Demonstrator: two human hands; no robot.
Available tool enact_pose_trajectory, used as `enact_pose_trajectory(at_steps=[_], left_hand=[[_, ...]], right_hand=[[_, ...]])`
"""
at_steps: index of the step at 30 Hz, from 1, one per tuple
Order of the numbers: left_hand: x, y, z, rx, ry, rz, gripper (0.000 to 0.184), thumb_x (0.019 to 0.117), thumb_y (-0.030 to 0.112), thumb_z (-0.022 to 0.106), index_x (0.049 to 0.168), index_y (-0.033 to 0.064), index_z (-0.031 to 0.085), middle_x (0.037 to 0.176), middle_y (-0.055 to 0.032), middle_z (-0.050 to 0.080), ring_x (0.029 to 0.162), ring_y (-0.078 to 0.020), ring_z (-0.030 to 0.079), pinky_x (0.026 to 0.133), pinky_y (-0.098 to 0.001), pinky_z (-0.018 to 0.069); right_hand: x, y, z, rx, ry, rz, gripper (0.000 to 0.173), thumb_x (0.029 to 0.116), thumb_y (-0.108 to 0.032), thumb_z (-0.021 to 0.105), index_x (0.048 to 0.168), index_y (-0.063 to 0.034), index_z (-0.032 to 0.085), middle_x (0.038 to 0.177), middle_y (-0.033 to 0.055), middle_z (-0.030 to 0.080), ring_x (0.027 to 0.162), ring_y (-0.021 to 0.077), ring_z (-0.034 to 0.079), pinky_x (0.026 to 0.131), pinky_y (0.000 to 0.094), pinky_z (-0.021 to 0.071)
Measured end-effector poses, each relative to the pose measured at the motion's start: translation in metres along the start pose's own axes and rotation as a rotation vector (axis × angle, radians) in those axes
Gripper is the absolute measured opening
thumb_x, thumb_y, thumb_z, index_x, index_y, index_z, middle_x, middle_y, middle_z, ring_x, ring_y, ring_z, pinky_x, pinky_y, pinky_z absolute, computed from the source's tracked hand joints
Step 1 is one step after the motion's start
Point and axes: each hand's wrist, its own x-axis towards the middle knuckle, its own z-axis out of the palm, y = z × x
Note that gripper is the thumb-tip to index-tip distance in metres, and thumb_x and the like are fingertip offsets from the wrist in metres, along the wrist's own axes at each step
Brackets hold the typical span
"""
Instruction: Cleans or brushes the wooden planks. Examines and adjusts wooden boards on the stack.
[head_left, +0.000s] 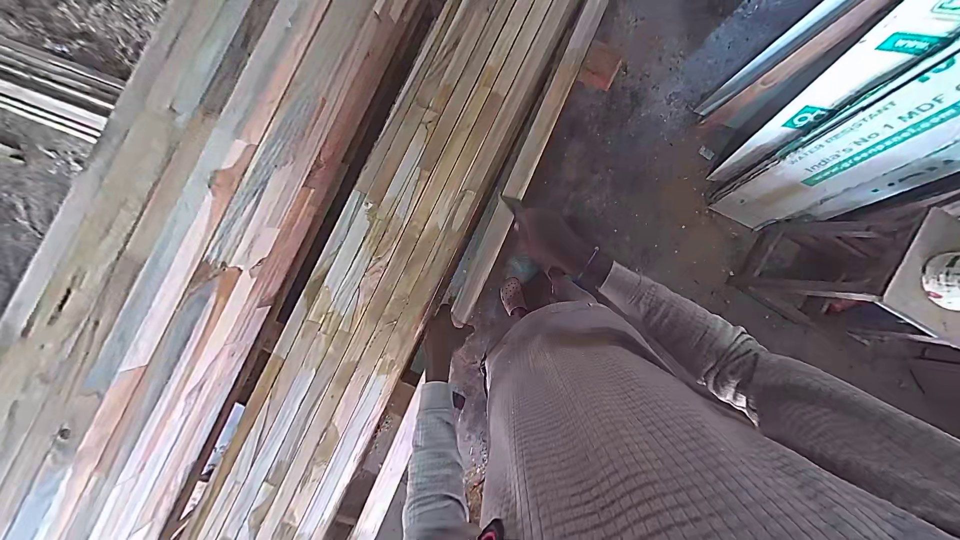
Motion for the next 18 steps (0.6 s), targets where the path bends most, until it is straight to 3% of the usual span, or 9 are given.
enact_pose_trajectory(at_steps=[2, 4, 7, 8, 10, 12, 14, 16, 18], left_hand=[[0.009, -0.009, 0.002, -0.107, -0.068, 0.019, 0.077, 0.0789, 0.032, 0.086, 0.142, 0.0012, 0.054, 0.133, -0.0243, 0.063, 0.127, -0.0381, 0.061, 0.108, -0.059, 0.0464], [0.017, -0.016, 0.005, -0.166, -0.092, 0.055, 0.075, 0.0745, 0.03, 0.088, 0.138, 0.0013, 0.059, 0.131, -0.0224, 0.065, 0.125, -0.0351, 0.062, 0.108, -0.057, 0.0469], [0.025, -0.023, 0.007, -0.224, -0.129, 0.068, 0.079, 0.0714, 0.028, 0.091, 0.139, 0.003, 0.059, 0.132, -0.0211, 0.065, 0.126, -0.0334, 0.061, 0.109, -0.0554, 0.0469], [0.021, -0.02, 0.007, -0.222, -0.104, 0.056, 0.077, 0.0725, 0.028, 0.09, 0.139, 0.0035, 0.06, 0.132, -0.021, 0.065, 0.126, -0.034, 0.061, 0.109, -0.0562, 0.0472], [0.008, -0.008, 0.01, -0.198, -0.021, -0.007, 0.073, 0.0779, 0.028, 0.087, 0.141, 0.005, 0.059, 0.134, -0.0218, 0.064, 0.128, -0.0377, 0.06, 0.107, -0.0602, 0.0472], [-0.005, 0.006, 0.013, -0.13, 0.041, -0.077, 0.07, 0.0837, 0.03, 0.082, 0.144, 0.0073, 0.056, 0.133, -0.0225, 0.064, 0.125, -0.0407, 0.062, 0.1, -0.0642, 0.0497], [-0.018, 0.015, 0.022, -0.07, 0.114, -0.121, 0.062, 0.0857, 0.03, 0.077, 0.141, 0.0102, 0.057, 0.127, -0.02, 0.067, 0.117, -0.0392, 0.065, 0.093, -0.0645, 0.0519], [-0.02, 0.021, 0.029, -0.052, 0.177, -0.127, 0.06, 0.0863, 0.028, 0.076, 0.14, 0.0101, 0.057, 0.125, -0.0197, 0.068, 0.116, -0.0394, 0.065, 0.092, -0.0646, 0.0514], [-0.021, 0.024, 0.031, -0.047, 0.201, -0.136, 0.062, 0.0863, 0.027, 0.076, 0.143, 0.0091, 0.055, 0.127, -0.0208, 0.066, 0.118, -0.0405, 0.064, 0.094, -0.065, 0.0504]], right_hand=[[0.035, 0.02, -0.001, -0.034, 0.067, 0.068, 0.049, 0.1055, -0.017, 0.052, 0.153, -0.0054, 0.043, 0.124, 0.0298, 0.059, 0.094, 0.0413, 0.069, 0.081, 0.0533, 0.0581], [0.05, 0.041, 0.024, -0.104, 0.11, 0.083, 0.06, 0.1045, -0.016, 0.053, 0.161, -0.0101, 0.032, 0.139, 0.0297, 0.05, 0.098, 0.0392, 0.069, 0.083, 0.0493, 0.0597], [-0.001, 0.049, 0.075, -0.222, 0.096, -0.091, 0.068, 0.0984, -0.003, 0.062, 0.158, 0.0008, 0.03, 0.149, 0.0357, 0.038, 0.113, 0.0452, 0.063, 0.089, 0.0491, 0.0585], [-0.016, 0.045, 0.087, -0.28, 0.065, -0.139, 0.062, 0.098, -0.003, 0.061, 0.153, 0.0068, 0.035, 0.144, 0.0382, 0.04, 0.113, 0.0465, 0.062, 0.088, 0.0477, 0.0583], [-0.031, 0.028, 0.07, -0.276, -0.088, -0.054, 0.05, 0.1007, -0.007, 0.056, 0.148, 0.0039, 0.044, 0.14, 0.0335, 0.044, 0.12, 0.0452, 0.058, 0.093, 0.0487, 0.0561], [-0.012, 0.029, 0.034, -0.147, -0.035, 0.046, 0.041, 0.0993, -0.011, 0.061, 0.138, -0.0007, 0.053, 0.125, 0.0294, 0.059, 0.104, 0.0427, 0.066, 0.081, 0.0538, 0.0579], [0.034, 0.037, -0.005, -0.041, 0.052, 0.218, 0.056, 0.0968, -0.015, 0.064, 0.149, -0.0084, 0.047, 0.132, 0.0325, 0.054, 0.104, 0.046, 0.066, 0.083, 0.0586, 0.0583], [0.077, 0.048, -0.021, -0.076, 0.096, 0.298, 0.048, 0.1012, -0.019, 0.056, 0.146, -0.0033, 0.048, 0.138, 0.0314, 0.05, 0.111, 0.0438, 0.065, 0.089, 0.0546, 0.0566], [0.076, 0.036, -0.006, -0.121, 0.063, 0.296, 0.053, 0.0944, -0.019, 0.067, 0.138, 0.0068, 0.051, 0.137, 0.0342, 0.05, 0.114, 0.0449, 0.063, 0.091, 0.0548, 0.0565]])
